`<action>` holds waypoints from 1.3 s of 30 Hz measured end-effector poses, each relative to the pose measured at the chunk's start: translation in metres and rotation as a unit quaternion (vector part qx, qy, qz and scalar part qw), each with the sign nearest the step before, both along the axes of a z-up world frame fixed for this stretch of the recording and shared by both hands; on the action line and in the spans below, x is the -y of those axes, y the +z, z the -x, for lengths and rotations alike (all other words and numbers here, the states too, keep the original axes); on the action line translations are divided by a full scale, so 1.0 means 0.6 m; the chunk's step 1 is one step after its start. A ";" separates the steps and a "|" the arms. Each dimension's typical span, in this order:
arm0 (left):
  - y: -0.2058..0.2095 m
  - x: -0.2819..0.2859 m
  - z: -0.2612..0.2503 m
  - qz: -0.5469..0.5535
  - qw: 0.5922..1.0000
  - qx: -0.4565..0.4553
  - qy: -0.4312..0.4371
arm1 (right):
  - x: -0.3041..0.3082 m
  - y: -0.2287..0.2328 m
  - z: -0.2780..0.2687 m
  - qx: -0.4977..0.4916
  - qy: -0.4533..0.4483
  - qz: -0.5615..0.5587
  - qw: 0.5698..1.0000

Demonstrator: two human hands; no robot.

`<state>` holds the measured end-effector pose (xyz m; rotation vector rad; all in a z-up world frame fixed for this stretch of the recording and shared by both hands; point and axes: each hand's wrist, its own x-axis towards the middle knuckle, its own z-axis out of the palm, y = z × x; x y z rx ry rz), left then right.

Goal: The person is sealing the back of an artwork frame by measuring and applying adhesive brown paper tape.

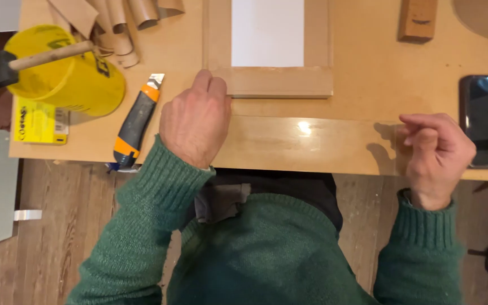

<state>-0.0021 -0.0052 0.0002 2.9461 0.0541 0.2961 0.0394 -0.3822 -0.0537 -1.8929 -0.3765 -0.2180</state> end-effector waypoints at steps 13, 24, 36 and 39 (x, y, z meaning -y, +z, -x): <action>-0.013 0.106 -0.005 0.042 0.982 0.097 -0.158 | -0.043 0.036 -0.012 -0.071 -0.076 0.009 0.995; -0.011 0.098 0.008 0.072 0.984 0.062 -0.152 | -0.218 0.098 -0.062 0.018 -0.029 0.262 0.964; -0.016 0.103 0.014 0.104 0.987 0.051 -0.114 | -0.244 0.088 -0.082 0.047 -0.046 0.334 0.940; -0.017 0.096 0.017 0.103 0.986 0.057 -0.114 | -0.241 0.089 -0.083 0.015 -0.033 0.341 0.939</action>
